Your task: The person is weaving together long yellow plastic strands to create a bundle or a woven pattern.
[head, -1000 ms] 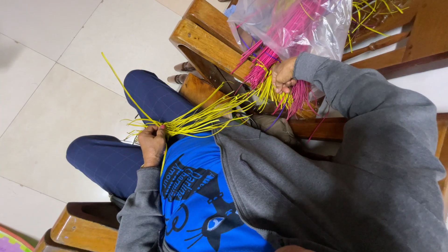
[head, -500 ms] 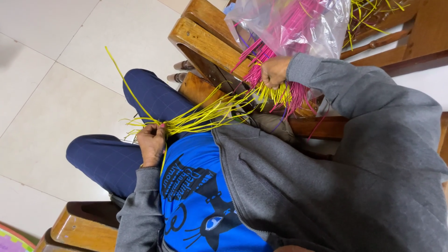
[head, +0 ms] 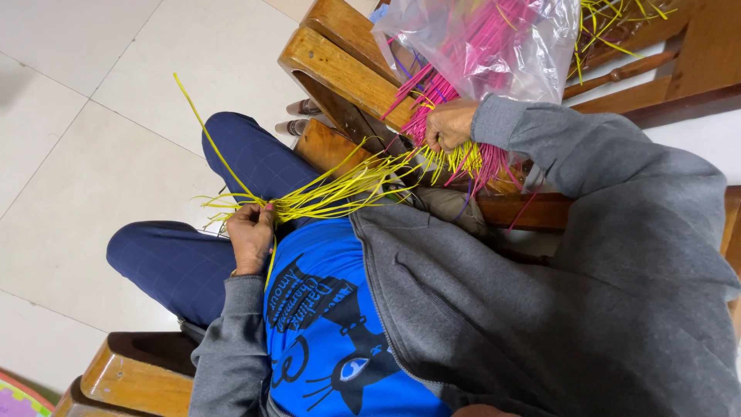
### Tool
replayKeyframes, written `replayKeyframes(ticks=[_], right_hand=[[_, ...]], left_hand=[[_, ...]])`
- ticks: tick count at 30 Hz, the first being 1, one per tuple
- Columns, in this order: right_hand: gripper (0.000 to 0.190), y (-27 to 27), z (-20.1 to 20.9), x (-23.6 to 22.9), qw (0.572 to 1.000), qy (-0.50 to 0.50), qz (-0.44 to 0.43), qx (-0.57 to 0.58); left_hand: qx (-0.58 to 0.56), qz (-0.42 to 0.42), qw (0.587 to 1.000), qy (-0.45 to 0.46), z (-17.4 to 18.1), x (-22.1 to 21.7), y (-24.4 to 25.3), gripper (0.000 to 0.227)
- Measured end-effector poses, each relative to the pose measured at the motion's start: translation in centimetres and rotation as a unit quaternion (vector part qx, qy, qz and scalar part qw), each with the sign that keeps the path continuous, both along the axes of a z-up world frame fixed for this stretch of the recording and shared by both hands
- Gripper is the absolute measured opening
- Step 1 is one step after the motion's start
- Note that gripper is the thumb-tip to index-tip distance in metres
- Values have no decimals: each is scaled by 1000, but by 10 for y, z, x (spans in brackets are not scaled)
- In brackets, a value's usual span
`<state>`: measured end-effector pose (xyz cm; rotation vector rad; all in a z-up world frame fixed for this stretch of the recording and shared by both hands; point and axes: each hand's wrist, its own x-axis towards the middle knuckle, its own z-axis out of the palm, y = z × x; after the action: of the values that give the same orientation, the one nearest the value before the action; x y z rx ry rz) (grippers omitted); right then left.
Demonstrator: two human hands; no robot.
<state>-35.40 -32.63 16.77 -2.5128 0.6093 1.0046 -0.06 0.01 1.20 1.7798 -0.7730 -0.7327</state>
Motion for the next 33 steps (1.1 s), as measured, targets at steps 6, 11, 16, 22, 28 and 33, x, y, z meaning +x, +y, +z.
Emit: replayKeyframes(ticks=[6,11,16,22,28,33], right_hand=[[10,-9,-18,-6,999,13,11,40],[9,-10,-17,-6,995,8,-8,99],[10,4,11,18,996,-10,-23,86],[19,53,46,83,962,-273,-21,-1],[18,190,59,163,812,-584,-26,11],[18,244,29,192,706,-684,158,-96]], left_hand=[[9,2,1000,6,8,-1,-1,18],[-1,1,1000,1,11,2,-2,19],[-21,39,998,-33,37,1,-3,16],[-107,67,967,-220,96,0,-3,22],[-63,-40,977,199,195,-44,-5,37],[-96,-54,880,461,120,-36,3,31]])
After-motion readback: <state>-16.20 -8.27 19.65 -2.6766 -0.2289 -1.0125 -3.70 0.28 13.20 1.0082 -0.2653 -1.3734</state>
